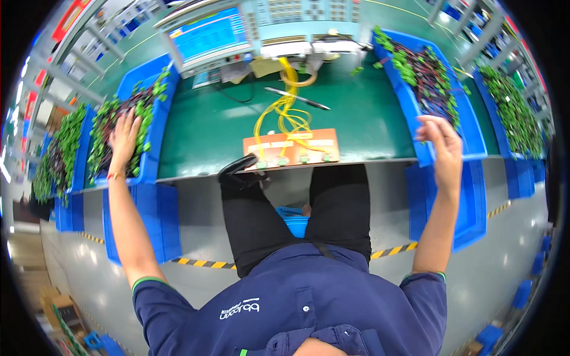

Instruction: Connecting green electrical connectors to wires and arranging them at a workbench.

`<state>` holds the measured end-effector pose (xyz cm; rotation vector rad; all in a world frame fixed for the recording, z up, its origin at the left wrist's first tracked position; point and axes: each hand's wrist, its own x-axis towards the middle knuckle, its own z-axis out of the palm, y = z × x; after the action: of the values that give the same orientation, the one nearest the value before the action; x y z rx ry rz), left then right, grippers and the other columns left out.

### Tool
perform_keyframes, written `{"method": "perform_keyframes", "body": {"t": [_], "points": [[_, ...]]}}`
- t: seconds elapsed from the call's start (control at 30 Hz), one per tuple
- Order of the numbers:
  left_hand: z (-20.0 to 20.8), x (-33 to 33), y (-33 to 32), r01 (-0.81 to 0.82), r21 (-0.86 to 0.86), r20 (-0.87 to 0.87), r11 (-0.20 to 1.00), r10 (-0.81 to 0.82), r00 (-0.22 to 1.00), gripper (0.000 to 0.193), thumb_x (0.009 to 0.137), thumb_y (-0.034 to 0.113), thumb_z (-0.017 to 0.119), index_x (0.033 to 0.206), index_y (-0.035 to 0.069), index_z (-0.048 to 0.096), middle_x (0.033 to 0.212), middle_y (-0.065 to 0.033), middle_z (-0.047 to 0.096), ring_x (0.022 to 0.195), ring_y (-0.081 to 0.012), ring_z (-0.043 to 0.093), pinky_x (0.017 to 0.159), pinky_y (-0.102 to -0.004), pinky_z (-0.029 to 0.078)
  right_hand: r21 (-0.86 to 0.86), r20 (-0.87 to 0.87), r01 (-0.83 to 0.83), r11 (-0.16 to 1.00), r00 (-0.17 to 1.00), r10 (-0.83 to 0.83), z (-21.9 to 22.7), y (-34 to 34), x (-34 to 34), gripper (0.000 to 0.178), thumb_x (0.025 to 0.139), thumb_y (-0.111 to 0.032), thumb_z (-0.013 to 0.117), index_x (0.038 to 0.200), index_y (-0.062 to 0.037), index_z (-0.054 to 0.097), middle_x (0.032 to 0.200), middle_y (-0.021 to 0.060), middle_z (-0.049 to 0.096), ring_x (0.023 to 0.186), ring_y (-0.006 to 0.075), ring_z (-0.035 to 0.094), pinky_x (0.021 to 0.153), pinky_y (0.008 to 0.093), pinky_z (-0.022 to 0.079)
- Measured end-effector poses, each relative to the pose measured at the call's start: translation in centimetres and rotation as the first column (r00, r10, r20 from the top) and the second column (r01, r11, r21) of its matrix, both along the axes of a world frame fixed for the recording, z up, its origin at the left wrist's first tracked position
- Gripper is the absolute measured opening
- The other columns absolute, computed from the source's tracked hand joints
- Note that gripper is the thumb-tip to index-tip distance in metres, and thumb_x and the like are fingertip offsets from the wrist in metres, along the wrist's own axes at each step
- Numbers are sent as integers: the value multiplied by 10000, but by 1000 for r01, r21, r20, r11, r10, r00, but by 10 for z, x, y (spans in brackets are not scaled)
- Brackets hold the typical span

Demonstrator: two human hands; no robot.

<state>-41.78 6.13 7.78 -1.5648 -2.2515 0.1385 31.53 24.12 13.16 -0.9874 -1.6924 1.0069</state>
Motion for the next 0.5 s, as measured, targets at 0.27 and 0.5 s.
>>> {"method": "perform_keyframes", "body": {"t": [0.27, 0.5], "points": [[17, 27, 23, 60, -171, -99, 983, -78, 992, 417, 1009, 341, 391, 1423, 327, 445, 1588, -19, 303, 1444, -315, 300, 1078, -662, 267, -10, 57, 196, 980, 979, -196, -57, 85, 76, 278, 1006, -186, 572, 1181, 14, 656, 1040, 20, 654, 901, 92, 576, 803, 228, 452], [23, 20, 40, -163, -157, 288, 974, 203, 936, 633, 965, 648, 333, 1533, 377, 269, 1626, -110, 193, 1507, -272, 157, 1130, -664, 73, 83, 277, 203, 976, 936, -219, -52, 82, 55, 286, 1017, -223, 554, 1162, -2, 663, 1049, 18, 648, 939, 89, 558, 836, 221, 428]]}}
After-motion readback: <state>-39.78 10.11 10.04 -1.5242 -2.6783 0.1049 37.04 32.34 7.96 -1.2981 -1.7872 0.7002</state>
